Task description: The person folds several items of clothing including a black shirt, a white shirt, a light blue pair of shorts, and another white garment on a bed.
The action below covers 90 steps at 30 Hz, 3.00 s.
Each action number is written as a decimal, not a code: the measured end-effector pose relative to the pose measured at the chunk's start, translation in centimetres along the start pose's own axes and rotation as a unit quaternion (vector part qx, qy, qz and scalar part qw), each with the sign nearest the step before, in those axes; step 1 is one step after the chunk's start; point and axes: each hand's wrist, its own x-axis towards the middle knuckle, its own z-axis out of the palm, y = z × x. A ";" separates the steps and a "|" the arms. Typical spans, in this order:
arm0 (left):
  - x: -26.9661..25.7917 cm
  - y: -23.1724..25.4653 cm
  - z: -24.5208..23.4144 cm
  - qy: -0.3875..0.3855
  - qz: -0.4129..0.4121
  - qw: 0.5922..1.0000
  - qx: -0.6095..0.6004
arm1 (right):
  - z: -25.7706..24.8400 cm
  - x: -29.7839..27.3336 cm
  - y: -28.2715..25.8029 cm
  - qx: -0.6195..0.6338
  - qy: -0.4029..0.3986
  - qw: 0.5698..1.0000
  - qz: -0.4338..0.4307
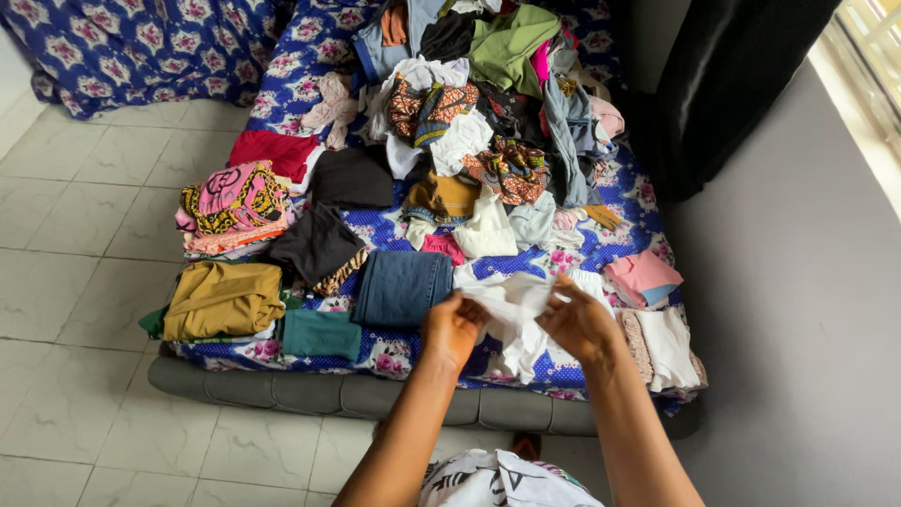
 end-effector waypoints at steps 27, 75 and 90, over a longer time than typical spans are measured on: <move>6.9 0.9 -5.8 0.034 -0.105 0.991 0.075 | 11.8 -9.8 -5.2 -0.407 0.074 0.906 -0.090; -5.2 9.8 12.0 -0.185 0.046 0.628 0.755 | 12.2 8.5 -1.2 0.009 0.019 0.980 -0.198; -3.3 5.4 7.8 -0.022 0.185 0.934 0.304 | 13.2 5.8 -2.0 -0.025 -0.074 0.989 -0.127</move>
